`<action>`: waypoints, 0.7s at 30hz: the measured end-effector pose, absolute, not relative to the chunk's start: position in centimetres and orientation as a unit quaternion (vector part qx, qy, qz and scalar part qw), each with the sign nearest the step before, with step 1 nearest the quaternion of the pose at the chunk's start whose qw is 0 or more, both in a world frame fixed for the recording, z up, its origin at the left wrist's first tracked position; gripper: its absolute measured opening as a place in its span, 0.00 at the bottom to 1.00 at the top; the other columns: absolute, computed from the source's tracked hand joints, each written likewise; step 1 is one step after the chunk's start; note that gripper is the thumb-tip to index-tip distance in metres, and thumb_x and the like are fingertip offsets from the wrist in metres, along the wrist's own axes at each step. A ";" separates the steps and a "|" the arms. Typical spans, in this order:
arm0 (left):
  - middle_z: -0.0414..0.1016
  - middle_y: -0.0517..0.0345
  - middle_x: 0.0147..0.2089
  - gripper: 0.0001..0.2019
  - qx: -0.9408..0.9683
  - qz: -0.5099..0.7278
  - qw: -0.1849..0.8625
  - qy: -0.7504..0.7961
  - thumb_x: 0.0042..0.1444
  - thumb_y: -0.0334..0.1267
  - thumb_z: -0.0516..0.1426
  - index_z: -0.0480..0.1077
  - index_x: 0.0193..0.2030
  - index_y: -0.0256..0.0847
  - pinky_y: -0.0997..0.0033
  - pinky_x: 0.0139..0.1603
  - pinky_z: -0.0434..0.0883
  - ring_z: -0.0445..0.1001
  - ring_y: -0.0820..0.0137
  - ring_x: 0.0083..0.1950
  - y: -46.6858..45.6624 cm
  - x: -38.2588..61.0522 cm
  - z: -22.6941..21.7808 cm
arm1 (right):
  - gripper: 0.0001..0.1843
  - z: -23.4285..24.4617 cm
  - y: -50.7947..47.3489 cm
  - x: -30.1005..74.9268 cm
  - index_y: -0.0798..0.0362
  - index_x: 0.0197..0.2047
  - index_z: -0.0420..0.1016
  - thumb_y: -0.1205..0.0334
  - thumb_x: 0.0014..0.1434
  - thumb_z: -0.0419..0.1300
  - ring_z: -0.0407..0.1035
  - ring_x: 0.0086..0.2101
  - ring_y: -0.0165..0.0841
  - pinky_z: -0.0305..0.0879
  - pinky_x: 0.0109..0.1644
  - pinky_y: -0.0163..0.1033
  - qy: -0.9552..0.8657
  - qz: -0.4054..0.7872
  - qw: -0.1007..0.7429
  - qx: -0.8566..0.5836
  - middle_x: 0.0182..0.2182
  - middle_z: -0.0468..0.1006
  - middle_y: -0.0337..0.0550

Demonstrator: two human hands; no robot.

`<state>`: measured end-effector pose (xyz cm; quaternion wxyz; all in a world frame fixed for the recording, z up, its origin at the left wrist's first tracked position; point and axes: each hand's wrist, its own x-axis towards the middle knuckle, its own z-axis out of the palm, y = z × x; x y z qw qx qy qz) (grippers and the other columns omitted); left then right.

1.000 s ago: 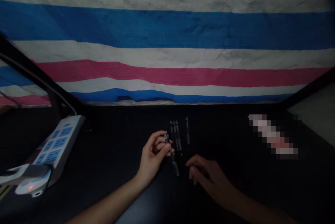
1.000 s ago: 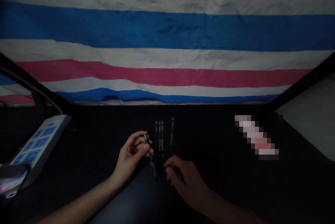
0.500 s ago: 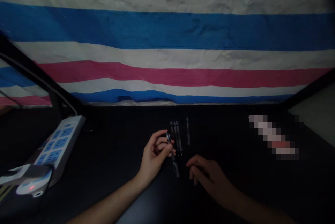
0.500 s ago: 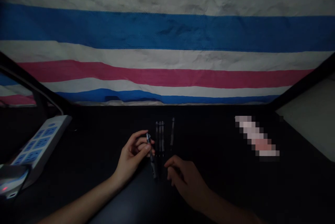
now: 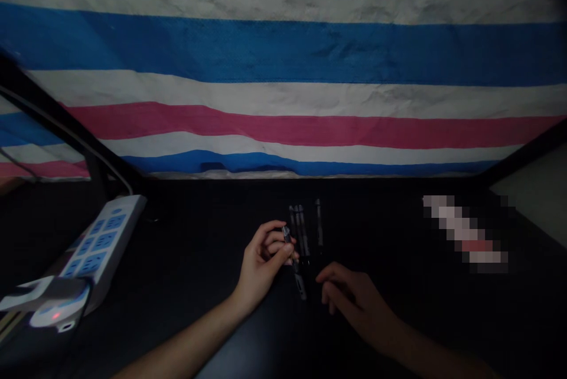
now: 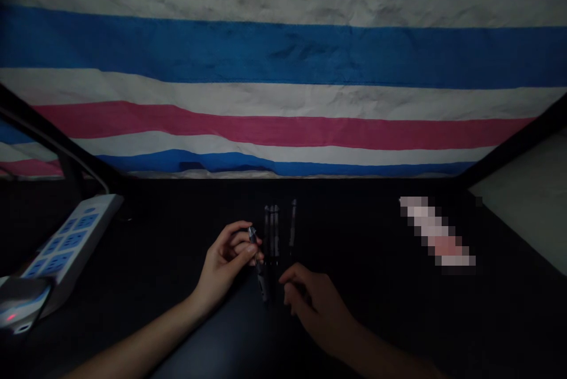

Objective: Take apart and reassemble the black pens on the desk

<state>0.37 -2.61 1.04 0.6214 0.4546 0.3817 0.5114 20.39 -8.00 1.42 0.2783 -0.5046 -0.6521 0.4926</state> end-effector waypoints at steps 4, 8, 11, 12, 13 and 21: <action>0.74 0.58 0.37 0.18 0.453 0.515 0.620 0.381 0.52 0.35 0.63 0.65 0.49 0.42 0.75 0.32 0.73 0.77 0.71 0.33 -2.6 0.4 1.0 | 0.09 1.4 -7.9 20.3 0.51 0.41 0.70 0.61 0.65 0.50 0.69 0.26 0.28 0.63 0.32 0.33 -0.650 0.496 0.275 -0.506 0.27 0.74 0.37; 0.75 0.58 0.37 0.18 0.454 0.518 0.618 0.379 0.53 0.35 0.62 0.65 0.50 0.42 0.75 0.33 0.73 0.77 0.72 0.33 -2.6 0.4 1.0 | 0.09 1.4 -8.0 20.3 0.51 0.41 0.70 0.61 0.65 0.50 0.69 0.26 0.28 0.63 0.32 0.33 -0.649 0.498 0.278 -0.503 0.27 0.74 0.37; 0.75 0.58 0.38 0.20 0.443 0.520 0.615 0.394 0.53 0.35 0.62 0.64 0.52 0.43 0.75 0.33 0.73 0.77 0.72 0.33 -2.5 0.4 1.0 | 0.08 1.4 -8.1 20.3 0.50 0.41 0.70 0.61 0.65 0.50 0.69 0.27 0.28 0.63 0.32 0.33 -0.649 0.498 0.276 -0.505 0.27 0.74 0.36; 0.75 0.58 0.38 0.20 0.439 0.521 0.613 0.400 0.53 0.36 0.63 0.64 0.52 0.42 0.75 0.33 0.73 0.77 0.72 0.33 -2.5 0.4 1.1 | 0.08 1.4 -8.1 20.3 0.50 0.41 0.70 0.61 0.65 0.50 0.69 0.27 0.28 0.63 0.32 0.33 -0.648 0.498 0.276 -0.506 0.27 0.74 0.36; 0.76 0.57 0.38 0.20 0.436 0.521 0.613 0.405 0.52 0.36 0.63 0.64 0.51 0.42 0.75 0.32 0.73 0.77 0.72 0.32 -2.5 0.4 1.1 | 0.08 1.4 -8.1 20.3 0.50 0.41 0.70 0.61 0.65 0.50 0.69 0.27 0.28 0.63 0.32 0.33 -0.647 0.499 0.276 -0.506 0.27 0.74 0.36; 0.76 0.58 0.38 0.23 0.426 0.527 0.610 0.410 0.51 0.36 0.63 0.64 0.53 0.43 0.73 0.33 0.74 0.77 0.71 0.32 -2.3 0.4 1.2 | 0.08 1.3 -8.0 20.3 0.50 0.41 0.70 0.62 0.64 0.50 0.69 0.27 0.28 0.63 0.31 0.33 -0.645 0.504 0.276 -0.504 0.27 0.74 0.36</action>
